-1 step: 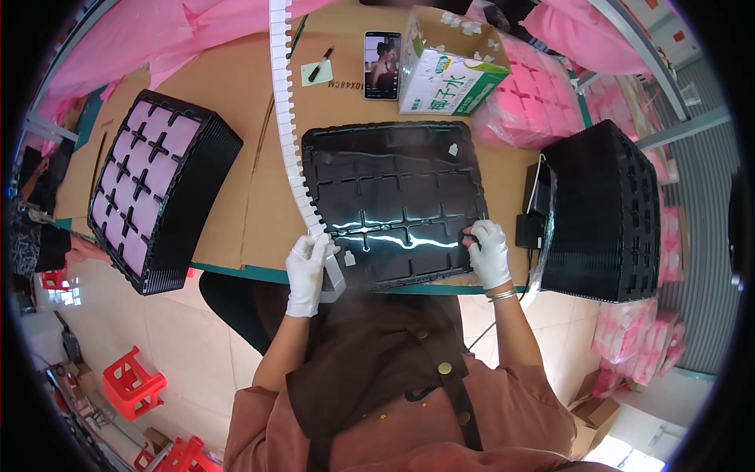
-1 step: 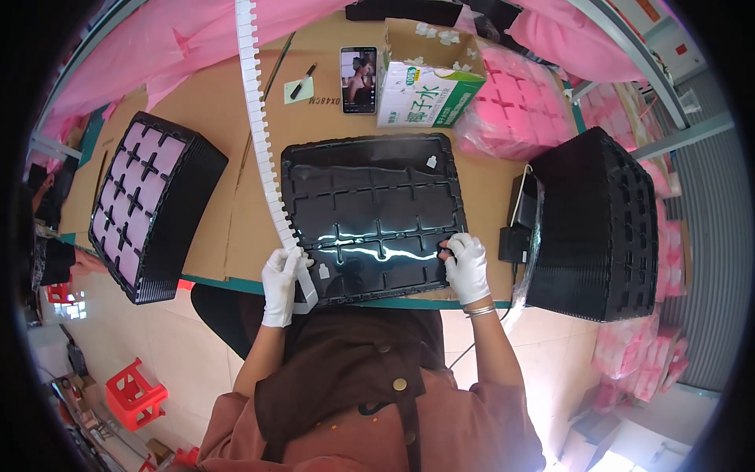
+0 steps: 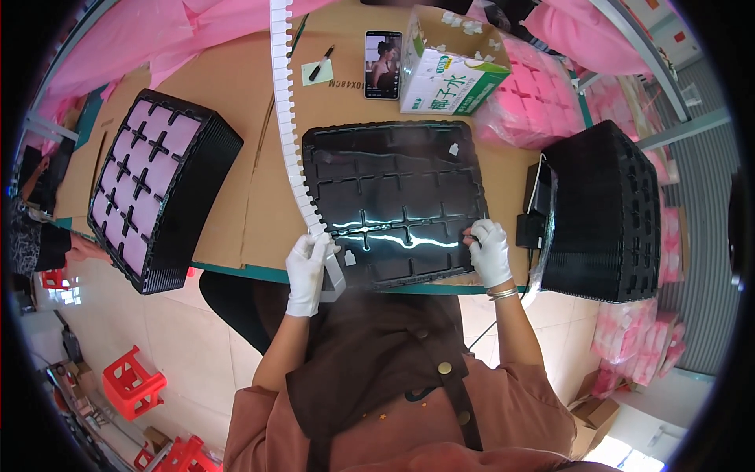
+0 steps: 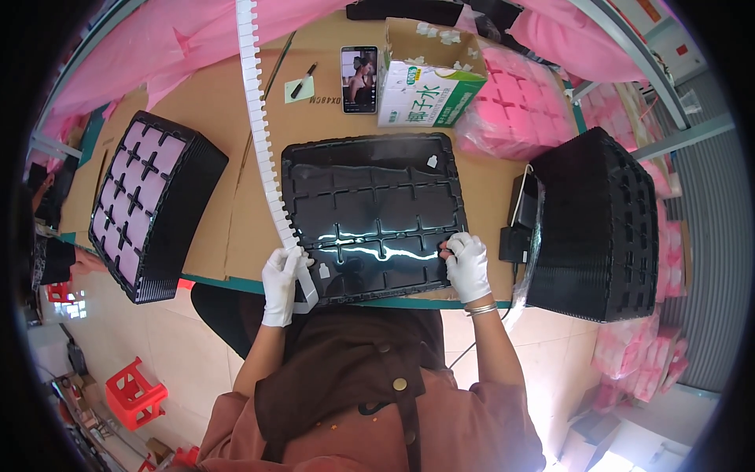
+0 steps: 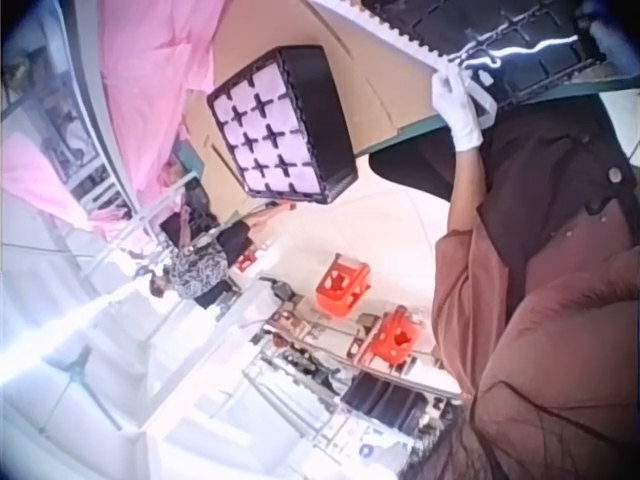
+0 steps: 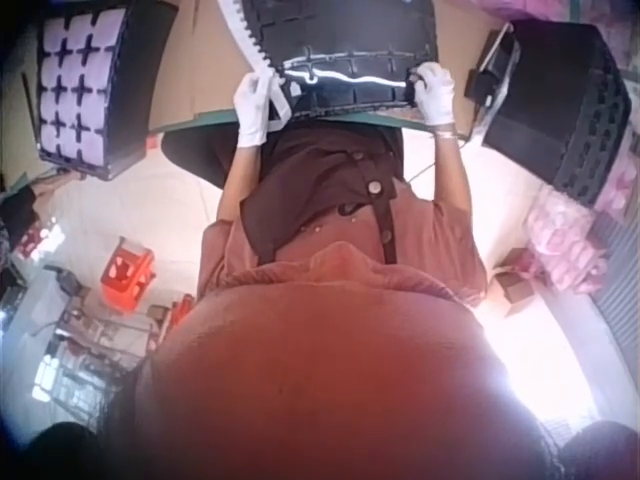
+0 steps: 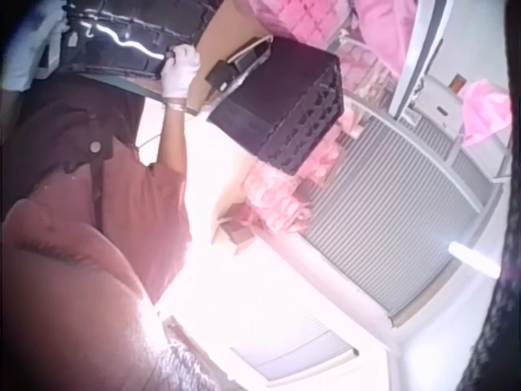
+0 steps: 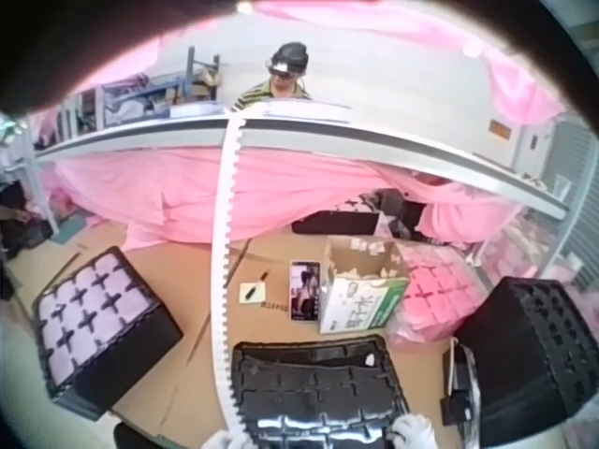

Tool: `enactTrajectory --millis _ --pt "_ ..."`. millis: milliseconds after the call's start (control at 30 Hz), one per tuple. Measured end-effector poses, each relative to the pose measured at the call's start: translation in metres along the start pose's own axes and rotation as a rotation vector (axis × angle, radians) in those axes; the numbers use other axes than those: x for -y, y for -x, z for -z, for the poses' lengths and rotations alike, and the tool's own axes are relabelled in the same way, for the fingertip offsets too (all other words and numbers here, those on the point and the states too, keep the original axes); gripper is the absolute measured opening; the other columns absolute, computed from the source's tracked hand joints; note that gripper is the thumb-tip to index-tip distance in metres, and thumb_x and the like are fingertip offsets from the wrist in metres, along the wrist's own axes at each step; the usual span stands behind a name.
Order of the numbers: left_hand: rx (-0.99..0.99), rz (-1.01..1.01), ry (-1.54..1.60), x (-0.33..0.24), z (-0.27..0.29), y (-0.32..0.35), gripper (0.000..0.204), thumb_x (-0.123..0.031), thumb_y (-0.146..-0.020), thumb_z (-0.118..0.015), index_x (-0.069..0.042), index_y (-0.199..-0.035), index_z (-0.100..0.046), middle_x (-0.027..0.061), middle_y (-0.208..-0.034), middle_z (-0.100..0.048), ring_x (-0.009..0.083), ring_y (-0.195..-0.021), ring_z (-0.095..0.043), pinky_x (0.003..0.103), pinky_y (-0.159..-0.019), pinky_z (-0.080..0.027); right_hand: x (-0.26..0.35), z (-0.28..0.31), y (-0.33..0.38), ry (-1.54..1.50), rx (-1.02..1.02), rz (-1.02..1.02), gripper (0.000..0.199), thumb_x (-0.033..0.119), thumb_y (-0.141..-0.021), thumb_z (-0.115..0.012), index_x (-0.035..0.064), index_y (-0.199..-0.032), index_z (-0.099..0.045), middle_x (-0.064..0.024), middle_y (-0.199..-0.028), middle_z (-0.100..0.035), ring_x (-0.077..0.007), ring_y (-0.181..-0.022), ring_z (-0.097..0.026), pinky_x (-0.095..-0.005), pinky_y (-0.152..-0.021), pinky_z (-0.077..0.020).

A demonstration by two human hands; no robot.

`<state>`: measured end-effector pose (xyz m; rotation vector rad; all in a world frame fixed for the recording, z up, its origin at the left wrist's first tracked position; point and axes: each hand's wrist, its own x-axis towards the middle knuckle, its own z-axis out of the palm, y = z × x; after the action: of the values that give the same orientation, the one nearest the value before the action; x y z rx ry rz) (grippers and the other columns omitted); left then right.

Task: The person peels adhesive tabs from a strip and sticks them onto black plastic trays, fits pink foam inserts into the trays by hand, and stacks the assembled trays.

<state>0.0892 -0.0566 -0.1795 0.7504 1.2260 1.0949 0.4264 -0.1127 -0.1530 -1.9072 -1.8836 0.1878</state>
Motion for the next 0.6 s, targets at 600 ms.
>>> enactTrajectory --millis 600 --pt "-0.001 -0.012 -0.017 0.001 0.0 0.0 0.012 -0.01 -0.092 -0.059 0.002 -0.091 -0.06 0.0062 -0.086 -0.064 0.0126 -0.075 -0.064 0.029 -0.076 -0.054 -0.03 0.005 -0.014 -0.151 0.12 0.192 0.025 -0.016 -0.06 -0.062 0.0015 -0.077 -0.058 -0.0118 -0.082 -0.059 -0.0288 -0.076 -0.057 -0.0364 -0.067 -0.0485"
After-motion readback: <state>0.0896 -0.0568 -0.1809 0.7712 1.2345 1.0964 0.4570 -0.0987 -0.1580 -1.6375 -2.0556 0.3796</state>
